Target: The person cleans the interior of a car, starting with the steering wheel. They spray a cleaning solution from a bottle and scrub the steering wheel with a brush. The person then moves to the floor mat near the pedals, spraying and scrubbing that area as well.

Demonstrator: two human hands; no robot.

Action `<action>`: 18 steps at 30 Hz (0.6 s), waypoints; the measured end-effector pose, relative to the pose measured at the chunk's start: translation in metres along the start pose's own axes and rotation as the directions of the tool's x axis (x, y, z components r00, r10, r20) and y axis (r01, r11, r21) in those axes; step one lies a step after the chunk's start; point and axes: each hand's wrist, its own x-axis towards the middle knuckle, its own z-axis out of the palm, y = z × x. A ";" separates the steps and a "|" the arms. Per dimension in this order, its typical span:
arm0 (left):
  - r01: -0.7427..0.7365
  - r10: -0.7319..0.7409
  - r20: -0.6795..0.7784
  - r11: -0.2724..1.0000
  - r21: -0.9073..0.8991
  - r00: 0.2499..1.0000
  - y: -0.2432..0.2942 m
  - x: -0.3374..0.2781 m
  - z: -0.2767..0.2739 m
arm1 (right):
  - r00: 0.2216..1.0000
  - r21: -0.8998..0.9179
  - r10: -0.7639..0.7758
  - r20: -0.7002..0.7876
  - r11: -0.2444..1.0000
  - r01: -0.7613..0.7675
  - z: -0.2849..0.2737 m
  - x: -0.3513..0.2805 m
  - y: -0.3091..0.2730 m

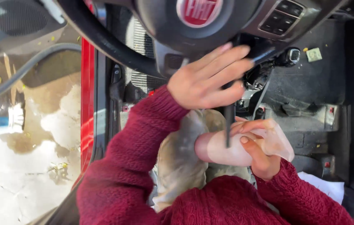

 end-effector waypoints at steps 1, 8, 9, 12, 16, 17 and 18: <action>0.044 -0.044 -0.030 0.999 -0.010 0.999 0.001 0.016 0.007 | 1.000 0.016 0.025 0.005 1.000 -0.025 0.001 -0.002 -0.001; 0.258 -0.260 -0.033 0.964 -0.061 0.965 0.019 -0.006 0.012 | 1.000 -0.058 -0.028 -0.001 0.998 0.028 -0.002 -0.015 0.001; 0.245 -0.247 -0.031 0.968 -0.056 0.969 0.017 -0.002 0.012 | 0.999 -0.054 -0.040 -0.006 0.998 0.040 -0.005 -0.016 0.008; 0.234 -0.235 -0.013 0.972 -0.015 0.972 0.016 0.030 0.008 | 0.997 0.052 -0.060 -0.047 0.997 0.062 -0.010 -0.021 0.019; 0.542 -0.565 -0.146 0.823 -0.170 0.812 0.016 0.098 0.011 | 0.999 0.210 -0.035 -0.034 0.977 0.041 -0.009 -0.013 0.013; 0.740 -0.768 -0.147 0.640 -0.208 0.623 0.020 0.103 0.016 | 0.998 0.223 -0.054 -0.032 0.973 0.060 -0.005 -0.014 0.008; 0.736 -0.764 -0.139 0.645 -0.206 0.630 0.020 0.104 0.013 | 0.998 0.230 -0.056 -0.041 0.971 0.064 -0.006 -0.009 0.001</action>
